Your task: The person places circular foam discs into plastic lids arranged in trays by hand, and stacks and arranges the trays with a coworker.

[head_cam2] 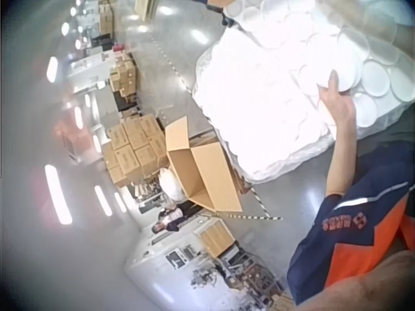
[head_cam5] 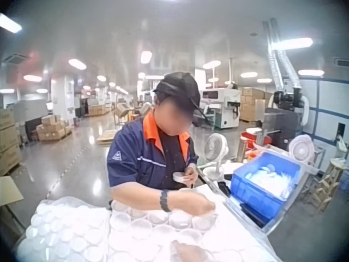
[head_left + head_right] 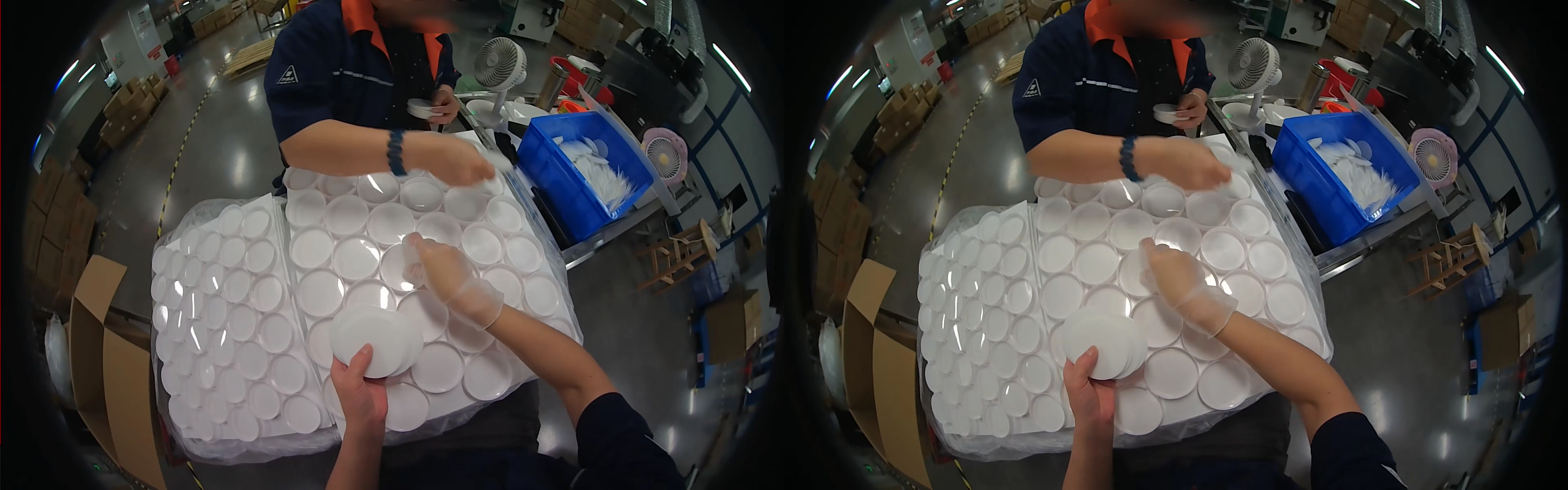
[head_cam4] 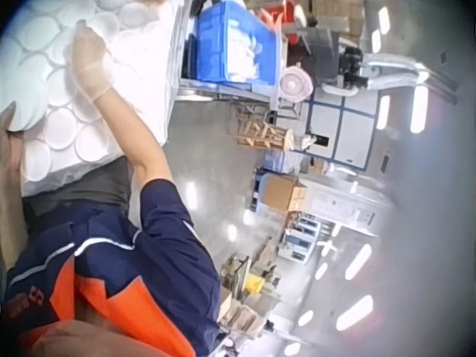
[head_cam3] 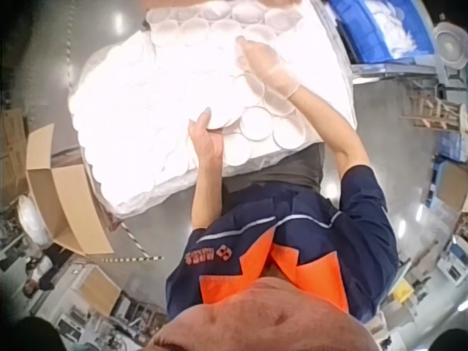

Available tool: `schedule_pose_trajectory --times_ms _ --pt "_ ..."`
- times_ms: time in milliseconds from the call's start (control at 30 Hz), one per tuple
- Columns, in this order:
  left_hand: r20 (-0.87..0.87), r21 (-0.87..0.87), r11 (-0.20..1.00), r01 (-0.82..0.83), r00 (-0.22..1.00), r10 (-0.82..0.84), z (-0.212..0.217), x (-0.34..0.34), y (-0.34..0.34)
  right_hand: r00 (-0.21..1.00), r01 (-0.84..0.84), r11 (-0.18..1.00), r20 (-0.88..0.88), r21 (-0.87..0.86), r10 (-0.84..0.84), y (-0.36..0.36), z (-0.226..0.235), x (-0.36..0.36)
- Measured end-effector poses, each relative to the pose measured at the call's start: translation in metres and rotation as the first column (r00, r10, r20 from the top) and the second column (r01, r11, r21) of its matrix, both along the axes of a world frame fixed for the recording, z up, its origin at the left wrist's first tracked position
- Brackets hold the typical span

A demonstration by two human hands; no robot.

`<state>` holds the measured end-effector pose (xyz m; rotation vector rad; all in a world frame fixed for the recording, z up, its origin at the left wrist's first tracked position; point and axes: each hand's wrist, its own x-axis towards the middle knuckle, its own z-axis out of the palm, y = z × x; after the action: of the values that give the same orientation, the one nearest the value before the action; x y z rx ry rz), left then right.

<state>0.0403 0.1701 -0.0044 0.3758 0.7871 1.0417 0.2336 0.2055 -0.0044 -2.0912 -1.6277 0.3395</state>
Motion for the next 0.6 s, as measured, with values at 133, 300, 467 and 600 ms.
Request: schedule_pose_trajectory --times_ms 133,300,467,600 --pt "-0.014 0.034 0.999 -0.013 1.0 0.013 0.001 0.001 0.0 0.812 -0.219 0.97 0.571 0.104 0.122 0.004 -0.03 0.002" --pt "-0.034 0.048 0.999 -0.022 0.999 0.023 0.0 0.002 0.002 0.905 -0.269 0.95 0.38 0.161 0.192 0.003 -0.025 0.001" --pt "-0.18 0.198 0.975 -0.101 0.974 0.137 -0.003 0.007 -0.001 0.83 -0.12 0.981 -0.527 0.151 0.183 -0.026 0.026 -0.021" --pt "-0.221 0.214 0.976 0.026 0.975 0.023 -0.009 0.012 -0.008 0.926 -0.187 0.914 -0.247 0.36 0.287 -0.058 0.039 -0.035"
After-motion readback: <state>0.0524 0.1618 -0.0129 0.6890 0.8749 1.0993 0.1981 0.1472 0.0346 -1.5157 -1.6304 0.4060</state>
